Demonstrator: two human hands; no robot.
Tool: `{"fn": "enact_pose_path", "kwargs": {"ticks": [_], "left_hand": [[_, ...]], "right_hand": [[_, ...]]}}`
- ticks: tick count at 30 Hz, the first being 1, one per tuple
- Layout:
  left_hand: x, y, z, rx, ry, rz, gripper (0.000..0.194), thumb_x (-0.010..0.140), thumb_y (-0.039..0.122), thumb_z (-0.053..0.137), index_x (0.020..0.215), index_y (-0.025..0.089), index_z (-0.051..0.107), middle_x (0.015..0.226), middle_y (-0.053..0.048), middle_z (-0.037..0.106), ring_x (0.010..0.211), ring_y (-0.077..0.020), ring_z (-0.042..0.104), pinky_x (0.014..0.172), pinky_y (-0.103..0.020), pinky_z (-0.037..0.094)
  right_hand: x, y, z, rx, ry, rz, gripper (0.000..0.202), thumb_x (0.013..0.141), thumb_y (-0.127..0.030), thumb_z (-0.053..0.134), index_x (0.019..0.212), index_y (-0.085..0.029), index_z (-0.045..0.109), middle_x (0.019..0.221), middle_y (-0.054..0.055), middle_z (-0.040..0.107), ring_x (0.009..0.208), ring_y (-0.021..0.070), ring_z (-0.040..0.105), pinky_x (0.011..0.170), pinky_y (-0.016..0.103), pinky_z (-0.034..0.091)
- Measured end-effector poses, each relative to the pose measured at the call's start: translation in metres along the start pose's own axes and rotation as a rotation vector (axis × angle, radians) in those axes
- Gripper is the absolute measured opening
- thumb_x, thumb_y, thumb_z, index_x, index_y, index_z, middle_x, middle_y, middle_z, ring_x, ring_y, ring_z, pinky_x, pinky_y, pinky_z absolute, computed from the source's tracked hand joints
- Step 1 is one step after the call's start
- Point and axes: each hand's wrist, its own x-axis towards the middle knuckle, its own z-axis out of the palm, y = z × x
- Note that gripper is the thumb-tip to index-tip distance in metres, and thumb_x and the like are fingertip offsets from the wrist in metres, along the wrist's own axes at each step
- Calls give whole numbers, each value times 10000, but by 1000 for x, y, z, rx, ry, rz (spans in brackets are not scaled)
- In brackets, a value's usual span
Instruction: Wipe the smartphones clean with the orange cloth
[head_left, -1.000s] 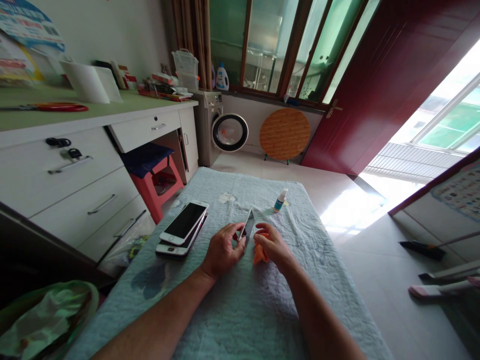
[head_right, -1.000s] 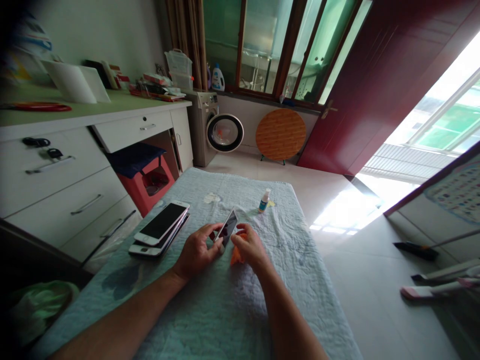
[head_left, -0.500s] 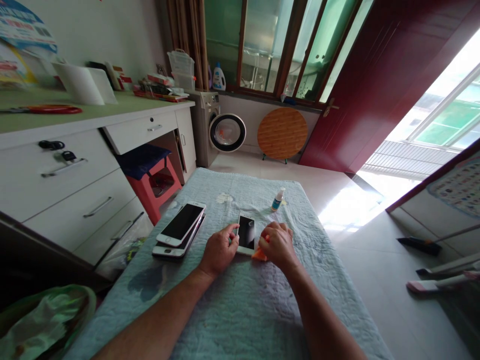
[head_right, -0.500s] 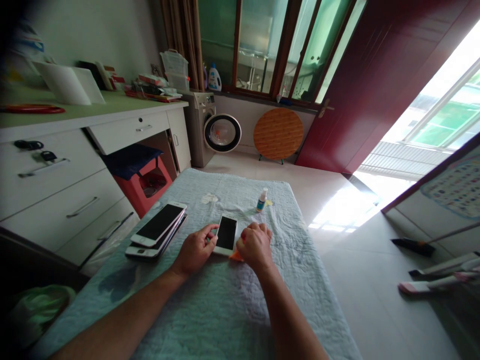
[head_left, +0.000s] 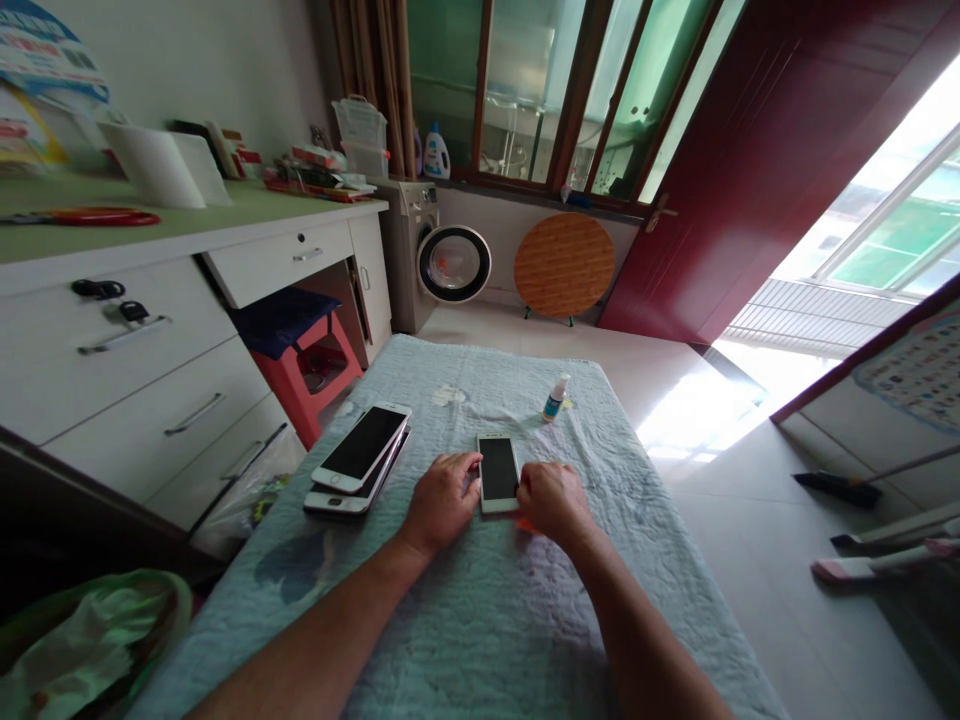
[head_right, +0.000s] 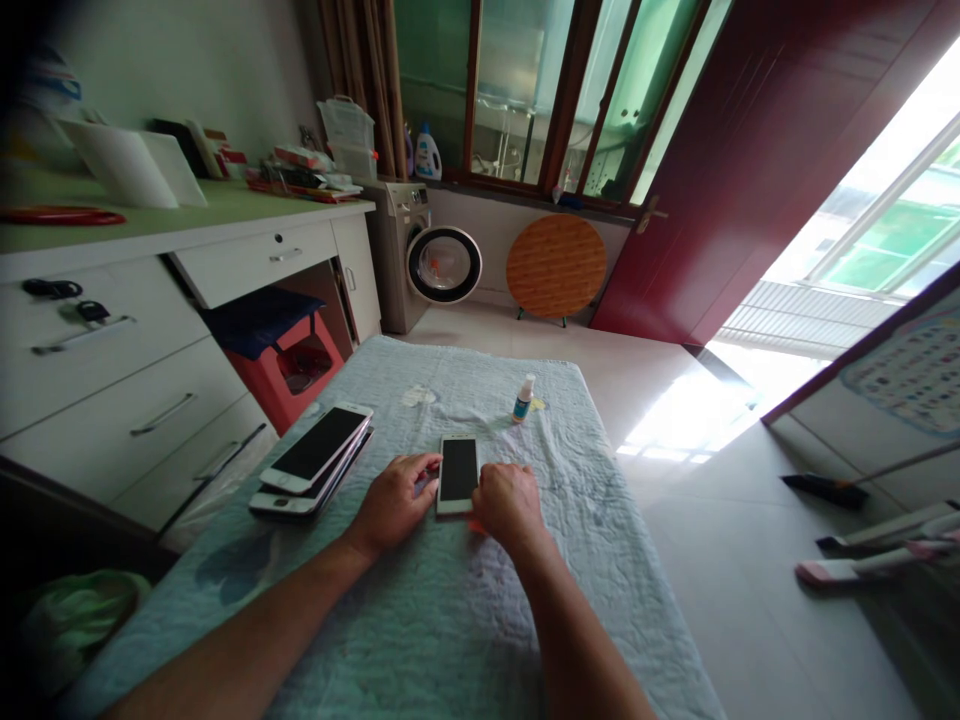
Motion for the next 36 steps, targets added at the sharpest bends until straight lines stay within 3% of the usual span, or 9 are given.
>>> {"fn": "enact_pose_path", "kwargs": {"ticks": [2, 5, 9, 12, 16, 21, 30, 33, 36], "left_hand": [[-1, 1, 0, -6, -17, 21, 322, 774, 92, 607, 1074, 207, 634, 1027, -53, 700, 980, -241, 616, 892, -371, 498], [-2, 1, 2, -46, -62, 56, 324, 791, 119, 615, 1103, 209, 624, 1060, -52, 694, 1001, -239, 615, 912, -374, 494], [-5, -2, 6, -118, -85, 50, 478, 808, 63, 540, 1265, 204, 530, 1081, -52, 687, 1021, -217, 618, 945, -375, 483], [-5, -6, 10, -148, -97, 62, 583, 781, -10, 470, 1323, 205, 477, 1119, -48, 683, 1055, -203, 608, 986, -381, 460], [-5, -7, 12, -157, -93, 96, 597, 778, -6, 455, 1331, 218, 473, 1152, -46, 671, 1081, -204, 595, 1013, -403, 447], [-4, -11, 13, -170, 0, 102, 562, 783, 20, 451, 1317, 192, 481, 1220, -77, 631, 1142, -211, 566, 1028, -400, 446], [-3, -18, 15, -185, 32, 40, 603, 814, 93, 448, 1406, 156, 357, 1233, -122, 609, 1153, -233, 560, 1022, -448, 442], [-4, -15, 13, -187, 29, 24, 599, 819, 117, 456, 1408, 153, 352, 1219, -122, 610, 1143, -236, 561, 1017, -452, 440], [-5, -13, 12, -190, -13, 55, 555, 825, 167, 498, 1371, 159, 403, 1205, -122, 616, 1121, -252, 568, 1006, -465, 438]], "right_hand": [[0, 0, -1, 19, -11, 26, 167, 803, -199, 501, 749, -178, 657, 781, 94, 700, 742, 217, 615, 720, 333, 326], [-1, -5, 0, 58, 90, 59, 222, 856, -329, 505, 938, -175, 642, 894, 110, 696, 870, 251, 613, 770, 342, 348], [-4, -16, 7, 57, 148, 105, 546, 794, -598, 568, 1151, -185, 560, 991, 128, 645, 950, 294, 584, 823, 375, 368], [-6, -22, 11, 34, 152, 147, 775, 710, -677, 615, 1291, -183, 477, 1043, 146, 602, 972, 319, 568, 845, 401, 374], [-3, -24, 15, 32, 127, 173, 802, 709, -581, 646, 1360, -171, 420, 1071, 153, 574, 995, 325, 553, 855, 401, 374], [0, -22, 13, 56, 124, 188, 732, 735, -445, 606, 1378, -152, 416, 1088, 160, 586, 1003, 318, 547, 863, 391, 366], [-4, -10, -7, 118, 236, 181, 760, 725, -400, 586, 1427, -186, 389, 1053, 128, 620, 1008, 316, 540, 916, 439, 333], [-6, -6, -13, 201, 290, 129, 791, 714, -349, 585, 1451, -174, 357, 1081, 125, 604, 1022, 305, 527, 954, 453, 321], [-8, -6, -11, 450, 295, 61, 793, 742, -314, 539, 1481, -168, 291, 1087, 103, 586, 985, 266, 541, 937, 437, 367]]}}
